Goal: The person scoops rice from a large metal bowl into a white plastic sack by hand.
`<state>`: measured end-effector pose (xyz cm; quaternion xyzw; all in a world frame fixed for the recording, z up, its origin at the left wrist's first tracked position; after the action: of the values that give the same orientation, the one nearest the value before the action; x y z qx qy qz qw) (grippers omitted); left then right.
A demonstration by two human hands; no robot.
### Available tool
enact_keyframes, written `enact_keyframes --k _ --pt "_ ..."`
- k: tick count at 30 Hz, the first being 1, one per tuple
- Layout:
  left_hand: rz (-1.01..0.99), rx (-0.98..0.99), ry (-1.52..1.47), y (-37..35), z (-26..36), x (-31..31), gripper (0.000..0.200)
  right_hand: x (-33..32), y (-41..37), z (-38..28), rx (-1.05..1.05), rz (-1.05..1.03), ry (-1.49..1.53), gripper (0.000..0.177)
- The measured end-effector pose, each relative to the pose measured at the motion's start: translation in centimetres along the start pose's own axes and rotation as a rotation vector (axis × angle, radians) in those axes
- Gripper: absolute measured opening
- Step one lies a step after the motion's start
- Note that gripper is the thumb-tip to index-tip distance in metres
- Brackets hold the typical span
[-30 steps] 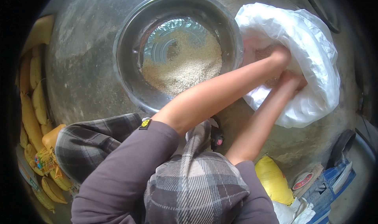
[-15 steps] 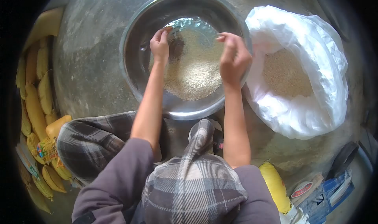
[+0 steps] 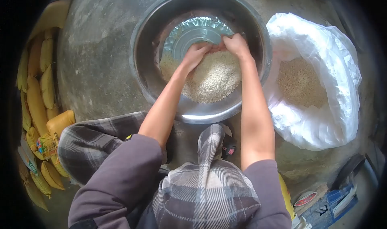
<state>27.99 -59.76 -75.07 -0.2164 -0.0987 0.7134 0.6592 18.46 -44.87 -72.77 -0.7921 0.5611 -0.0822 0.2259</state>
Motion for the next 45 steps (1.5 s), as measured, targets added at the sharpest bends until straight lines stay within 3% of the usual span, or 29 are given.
enact_keyframes --k 2,4,5,6,7,8,10,11,12,13,14,15,16,18,20,22,26,28,33,35,38,43,45 --pt "-0.028 0.015 0.121 -2.3 0.2 -0.5 0.028 -0.7 -1.2 0.1 0.181 -0.243 0.141 0.034" --pt "-0.111 -0.068 0.206 -3.7 0.4 -1.5 0.028 -1.0 -1.8 -0.3 0.22 -0.223 0.092 0.034" --pt "-0.113 -0.066 0.2 -4.6 1.0 -1.6 0.028 -1.0 -1.8 -0.8 0.028 0.019 0.0 0.035" --pt "0.133 -0.002 0.315 -5.6 1.6 -2.0 0.03 -0.9 -1.6 -1.0 -0.167 0.259 -0.09 0.036" --pt "0.382 0.062 0.429 -6.5 2.2 -2.5 0.032 -0.6 -1.5 -1.2 -0.176 0.345 -0.103 0.035" --pt "0.384 0.063 0.431 -6.9 2.2 -3.0 0.032 -0.3 -1.2 -0.5 -0.178 0.344 -0.1 0.035" --pt "0.874 -0.177 0.557 -7.9 1.5 -4.5 0.032 0.3 -0.8 1.6 -0.031 0.485 -0.169 0.035" --pt "0.883 -0.178 0.559 -7.7 0.5 -5.1 0.032 0.7 -1.2 1.9 0.009 0.493 -0.081 0.032" --pt "1.04 -0.266 0.384 -7.1 -1.4 -5.8 0.031 1.2 -1.7 1.6 0.006 0.486 -0.078 0.032" --pt "1.184 -0.352 0.204 -6.6 -3.1 -6.3 0.03 2.0 -2.5 1.3 0.037 0.52 0.237 0.031" --pt "1.185 -0.351 0.208 -5.6 -4.4 -6.4 0.03 2.5 -2.9 1.2 0.07 0.549 0.552 0.031" --pt "1.133 -0.273 -0.102 -4.7 -5.3 -6.1 0.031 3.0 -2.6 2.1 0.073 0.532 0.759 0.029" --pt "1.062 -0.191 -0.409 -3.8 -6.1 -5.6 0.033 3.4 -2.5 3.0 0.071 0.532 0.76 0.029" --pt "0.971 -0.159 -0.456 -3.1 -5.7 -4.7 0.038 4.3 -2.7 3.3 0.045 0.355 1.065 0.03" --pt "0.577 -0.125 -0.482 -2.5 -5.4 -3.1 0.044 4.7 -2.9 3.8 0.096 0.283 1.017 0.037" --pt "0.47 -0.128 -0.536 -2.1 -3.6 -1.6 0.046 5.4 -2.6 4.2 0.116 0.175 1.043 0.041" --pt "0.167 -0.115 -0.648 -1.5 -1.2 -0.1 0.051 6.4 -3.4 3.3 0.152 0.188 1.088 0.045" --pt "0.157 -0.124 -0.694 -1.8 -0.5 0.5 0.051 6.5 -3.9 3.1 0.213 0.215 1.178 0.046" --pt "0.248 -0.077 -0.838 -2.0 -0.6 2.7 0.051 7.3 -4.6 3.4 0.124 0.211 1.299 0.043" --pt "0.301 -0.023 -1.102 -2.3 -0.4 3.7 0.048 7.4 -5.4 3.1 0.097 0.195 1.364 0.043" --pt "0.273 0.006 -1.221 -3.6 1.2 4.3 0.046 6.9 -6.7 2.0 0.057 0.144 1.422 0.042" --pt "0.189 0.106 -1.251 -4.9 5.5 3.4 0.045 6.1 -9.6 -3.5 -0.06 0.162 1.423 0.041" --pt "0.179 0.155 -1.109 -4.7 6.2 3.1 0.045 5.8 -10.0 -4.9 -0.099 0.149 1.454 0.041"
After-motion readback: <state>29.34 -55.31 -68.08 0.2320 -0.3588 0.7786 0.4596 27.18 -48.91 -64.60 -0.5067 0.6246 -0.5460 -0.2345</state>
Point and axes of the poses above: each hand's wrist, its own y-axis towards the middle knuckle, its own x-axis out of the palm, z = x × y, the point moved 1 cm from there along y, towards the middle knuckle, and after that the axes turned 15 degrees about y, right-handed, at the moved point
